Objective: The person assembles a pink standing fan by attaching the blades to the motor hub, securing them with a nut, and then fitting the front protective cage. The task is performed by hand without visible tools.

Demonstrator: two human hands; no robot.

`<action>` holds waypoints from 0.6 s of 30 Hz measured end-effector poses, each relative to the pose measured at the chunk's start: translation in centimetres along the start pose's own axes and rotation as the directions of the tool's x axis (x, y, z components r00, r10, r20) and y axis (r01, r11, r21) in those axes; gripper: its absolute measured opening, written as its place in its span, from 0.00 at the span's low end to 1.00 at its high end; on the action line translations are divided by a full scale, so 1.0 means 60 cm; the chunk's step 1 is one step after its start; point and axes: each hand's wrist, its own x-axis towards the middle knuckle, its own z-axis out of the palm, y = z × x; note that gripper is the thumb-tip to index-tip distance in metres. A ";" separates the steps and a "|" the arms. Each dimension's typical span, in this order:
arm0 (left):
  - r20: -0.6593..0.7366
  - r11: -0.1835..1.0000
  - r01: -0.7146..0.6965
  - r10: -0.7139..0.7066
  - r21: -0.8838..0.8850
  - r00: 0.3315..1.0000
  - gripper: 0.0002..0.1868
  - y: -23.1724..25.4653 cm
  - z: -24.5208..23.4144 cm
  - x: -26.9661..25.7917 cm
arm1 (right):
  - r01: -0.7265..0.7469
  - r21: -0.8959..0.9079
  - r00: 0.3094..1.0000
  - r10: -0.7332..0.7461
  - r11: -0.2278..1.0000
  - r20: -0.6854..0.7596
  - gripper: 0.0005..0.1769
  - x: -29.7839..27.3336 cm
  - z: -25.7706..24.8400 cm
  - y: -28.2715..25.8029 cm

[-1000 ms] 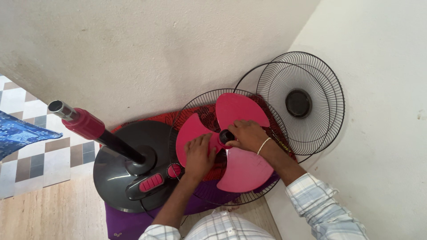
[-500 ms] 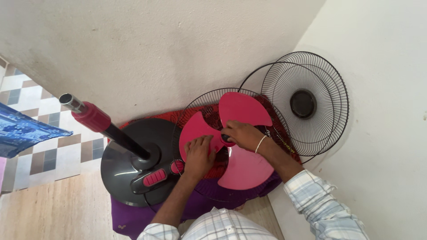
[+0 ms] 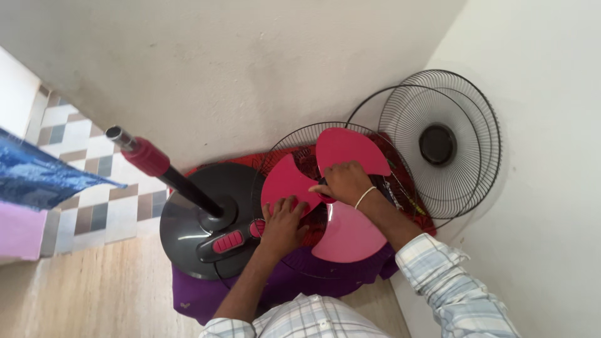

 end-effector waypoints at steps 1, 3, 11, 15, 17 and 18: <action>0.000 1.000 -0.019 0.019 0.005 1.000 0.35 -0.002 -0.001 0.004 | -0.039 0.014 0.999 0.040 0.999 -0.007 0.40 0.000 -0.005 0.003; -0.002 0.999 -0.051 0.051 0.008 0.999 0.36 -0.008 -0.001 0.008 | 0.023 0.163 0.995 -0.007 0.986 -0.095 0.37 -0.005 -0.011 0.012; 0.023 0.991 -0.132 0.132 -0.012 0.991 0.36 -0.034 0.014 0.035 | 0.110 0.279 0.992 -0.090 0.954 -0.086 0.21 -0.010 0.017 0.006; 0.013 0.989 -0.143 0.143 -0.034 0.990 0.35 -0.042 0.023 0.049 | -0.088 0.081 0.995 0.085 0.993 0.047 0.25 0.004 0.013 -0.001; -0.013 0.986 -0.160 0.160 -0.042 0.987 0.33 -0.048 0.027 0.054 | -0.153 -0.002 0.986 0.153 0.988 0.068 0.30 0.006 0.008 -0.009; -0.027 0.985 -0.168 0.167 -0.045 0.986 0.33 -0.050 0.029 0.057 | -0.166 0.019 0.986 0.165 0.986 0.028 0.32 0.006 0.004 -0.012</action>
